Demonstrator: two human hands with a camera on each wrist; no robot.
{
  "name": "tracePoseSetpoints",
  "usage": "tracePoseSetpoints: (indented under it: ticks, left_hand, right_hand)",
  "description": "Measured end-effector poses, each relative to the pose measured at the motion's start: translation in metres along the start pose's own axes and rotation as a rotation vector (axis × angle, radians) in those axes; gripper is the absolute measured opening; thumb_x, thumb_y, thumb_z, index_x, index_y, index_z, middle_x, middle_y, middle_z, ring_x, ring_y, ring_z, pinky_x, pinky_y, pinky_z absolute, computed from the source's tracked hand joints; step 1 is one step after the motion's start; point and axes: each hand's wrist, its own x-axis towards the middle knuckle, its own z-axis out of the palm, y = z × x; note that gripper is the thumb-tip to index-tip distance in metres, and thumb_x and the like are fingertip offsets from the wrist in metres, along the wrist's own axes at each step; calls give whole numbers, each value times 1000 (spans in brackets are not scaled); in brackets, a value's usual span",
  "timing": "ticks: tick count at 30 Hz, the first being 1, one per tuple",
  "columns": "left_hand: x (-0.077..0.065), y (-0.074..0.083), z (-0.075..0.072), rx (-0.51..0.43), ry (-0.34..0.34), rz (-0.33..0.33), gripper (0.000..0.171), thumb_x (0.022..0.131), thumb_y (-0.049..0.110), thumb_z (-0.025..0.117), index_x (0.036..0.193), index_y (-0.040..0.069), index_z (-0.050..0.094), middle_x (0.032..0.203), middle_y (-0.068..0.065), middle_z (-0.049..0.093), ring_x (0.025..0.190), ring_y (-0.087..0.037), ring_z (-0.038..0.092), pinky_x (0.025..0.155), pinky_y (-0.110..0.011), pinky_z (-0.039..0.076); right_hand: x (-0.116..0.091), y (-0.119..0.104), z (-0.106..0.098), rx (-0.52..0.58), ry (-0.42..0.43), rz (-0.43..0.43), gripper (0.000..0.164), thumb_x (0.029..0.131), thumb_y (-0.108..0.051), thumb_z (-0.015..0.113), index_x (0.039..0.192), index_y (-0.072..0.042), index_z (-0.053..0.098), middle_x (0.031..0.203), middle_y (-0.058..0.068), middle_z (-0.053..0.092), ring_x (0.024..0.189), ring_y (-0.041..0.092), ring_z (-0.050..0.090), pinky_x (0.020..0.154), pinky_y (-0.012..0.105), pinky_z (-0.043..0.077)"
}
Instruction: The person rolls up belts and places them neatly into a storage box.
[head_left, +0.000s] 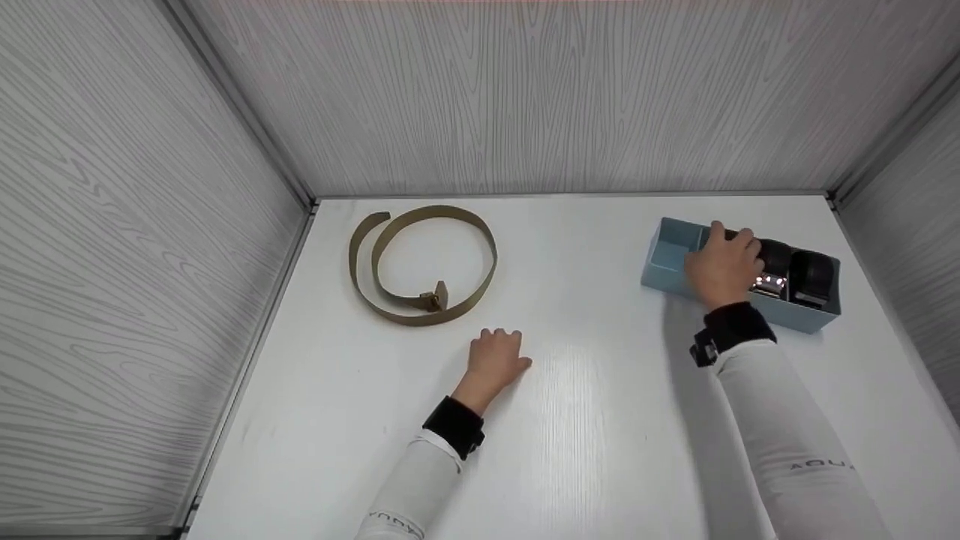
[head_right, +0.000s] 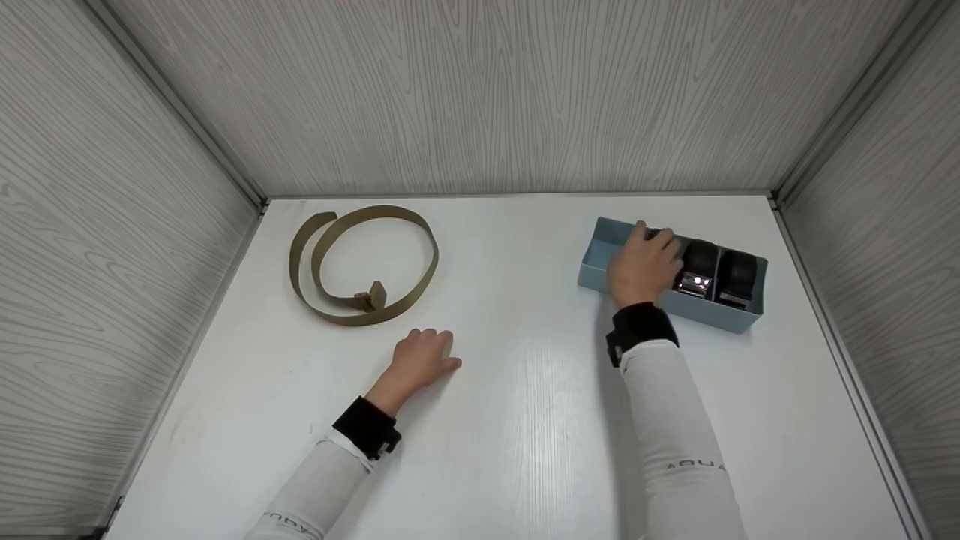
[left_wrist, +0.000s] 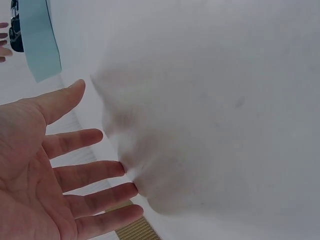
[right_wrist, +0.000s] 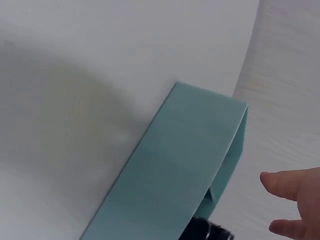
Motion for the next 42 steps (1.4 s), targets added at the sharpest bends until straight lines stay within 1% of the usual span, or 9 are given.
tracePoseSetpoints:
  ticks: [3,6,10,16,23,27,35,39,42]
  left_hand:
    - [0,-3,-3,-32,-3,1,40,88,39,70,110,6,68,97,-15,68,89,-32,63,71,-45,52]
    - [1,-8,-6,-63,11,5,42,89,37,70,117,6,66,100,-15,67,92,-32,63,74,-45,52]
    - [5,-18,-12,-66,95,-6,45,91,32,70,125,3,63,110,-16,63,104,-31,60,82,-44,51]
    - [13,-40,-18,-72,212,-91,56,89,24,72,134,-3,53,131,-21,52,124,-35,48,100,-48,41]
    - [16,-55,-18,-94,172,-117,63,89,22,72,139,-6,46,134,-25,50,125,-38,48,102,-51,39]
    - [15,-59,-17,-76,165,-122,60,89,22,72,136,-6,49,126,-23,55,119,-37,53,99,-51,41]
    - [15,-51,-17,-69,193,-99,48,87,21,74,125,-4,58,112,-19,62,107,-36,59,91,-49,46]
    - [15,-35,-17,-81,153,-29,50,88,20,73,128,-5,56,113,-18,62,108,-34,59,91,-47,47]
    - [13,-18,-13,-89,109,51,56,89,20,71,135,-5,51,124,-19,59,115,-33,56,96,-45,45]
  right_hand:
    - [-13,-18,5,13,72,-95,53,88,-11,62,134,11,46,139,41,27,131,56,26,103,68,20]
    - [-30,-37,12,43,46,-161,51,87,-13,67,131,9,51,143,38,28,134,54,26,106,65,20]
    - [-54,-53,26,80,-67,-253,50,88,-15,68,132,4,53,146,34,28,132,52,30,103,64,28]
    - [-82,-59,49,76,-240,-337,54,90,-15,69,137,1,49,147,32,27,131,51,33,97,62,37]
    - [-106,-55,76,56,-466,-390,58,92,-19,66,143,-2,45,148,31,28,129,51,36,95,58,42]
    - [-115,-50,83,-4,-496,-431,56,92,-17,67,142,-2,47,145,32,33,127,54,38,93,61,42]
    - [-123,-37,92,-132,-463,-431,47,92,-16,64,135,-1,53,138,32,41,127,55,38,95,63,40]
    - [-125,-38,93,-104,-449,-439,44,91,-13,64,132,-1,54,134,31,44,125,54,40,96,63,39]
    - [-126,-42,92,-64,-479,-417,49,91,-12,63,138,-3,49,132,30,45,123,51,43,94,64,40]
